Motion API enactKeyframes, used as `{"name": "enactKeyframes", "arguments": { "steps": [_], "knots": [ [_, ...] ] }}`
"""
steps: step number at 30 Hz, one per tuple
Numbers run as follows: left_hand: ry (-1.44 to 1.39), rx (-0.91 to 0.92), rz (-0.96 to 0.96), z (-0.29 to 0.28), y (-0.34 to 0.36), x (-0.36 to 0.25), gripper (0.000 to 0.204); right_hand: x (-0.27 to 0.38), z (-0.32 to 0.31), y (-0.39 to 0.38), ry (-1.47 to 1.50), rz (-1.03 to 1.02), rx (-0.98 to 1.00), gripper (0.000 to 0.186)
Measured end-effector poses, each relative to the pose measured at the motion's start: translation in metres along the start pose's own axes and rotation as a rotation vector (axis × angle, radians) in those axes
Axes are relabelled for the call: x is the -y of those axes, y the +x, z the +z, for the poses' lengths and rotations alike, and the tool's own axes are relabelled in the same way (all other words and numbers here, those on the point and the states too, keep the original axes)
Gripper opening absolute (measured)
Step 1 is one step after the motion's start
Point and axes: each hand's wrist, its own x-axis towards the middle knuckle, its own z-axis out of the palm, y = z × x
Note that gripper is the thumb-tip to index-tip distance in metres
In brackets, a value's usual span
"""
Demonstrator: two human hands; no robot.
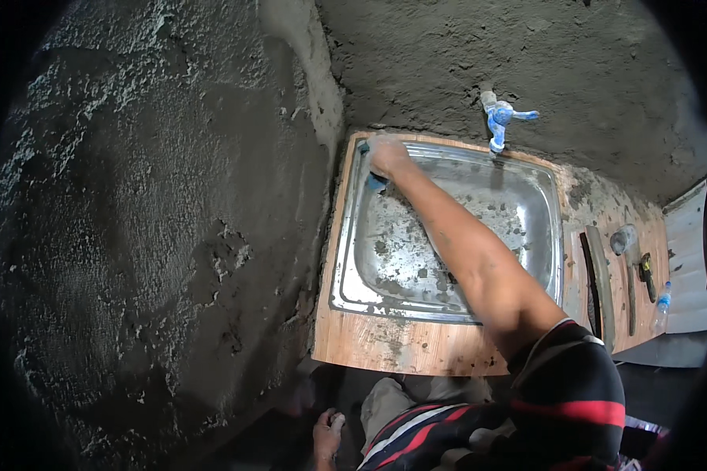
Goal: The person cleans the wall and sink edge with a sponge, then pours liquid from a bucket onto the back of a tile and presses the tile onto the wall above the sink.
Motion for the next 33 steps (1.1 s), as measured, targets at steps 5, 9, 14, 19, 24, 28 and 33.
{"name": "enactKeyframes", "arguments": {
  "steps": [5, 9, 14, 19, 24, 28, 33],
  "knots": [
    [-0.011, -0.004, 0.022, 0.001, 0.012, 0.034, 0.045, 0.022, -0.008, -0.019, -0.001, -0.261, 0.4, 0.034],
    [0.183, -0.03, 0.089, -0.006, 0.012, 0.055, 0.048, -0.022, -0.019, -0.02, 0.229, -0.045, 0.002, 0.04],
    [0.243, -0.025, -0.002, -0.012, 0.005, 0.079, 0.051, -0.012, -0.011, -0.004, 0.151, 0.047, -0.105, 0.037],
    [0.206, -0.029, -0.028, 0.002, 0.005, 0.102, 0.05, 0.048, 0.003, -0.054, 0.159, -0.013, 0.202, 0.037],
    [0.102, 0.031, -0.047, 0.009, 0.02, 0.099, 0.049, 0.01, 0.001, -0.113, 0.401, -0.247, 0.37, 0.052],
    [0.15, 0.019, -0.047, 0.003, 0.03, 0.086, 0.047, -0.026, 0.007, -0.088, 0.904, 0.171, 0.045, 0.059],
    [0.193, -0.057, 0.006, -0.002, 0.021, 0.106, 0.047, -0.011, -0.001, -0.042, 1.216, 0.438, -0.259, 0.062]
  ]
}}
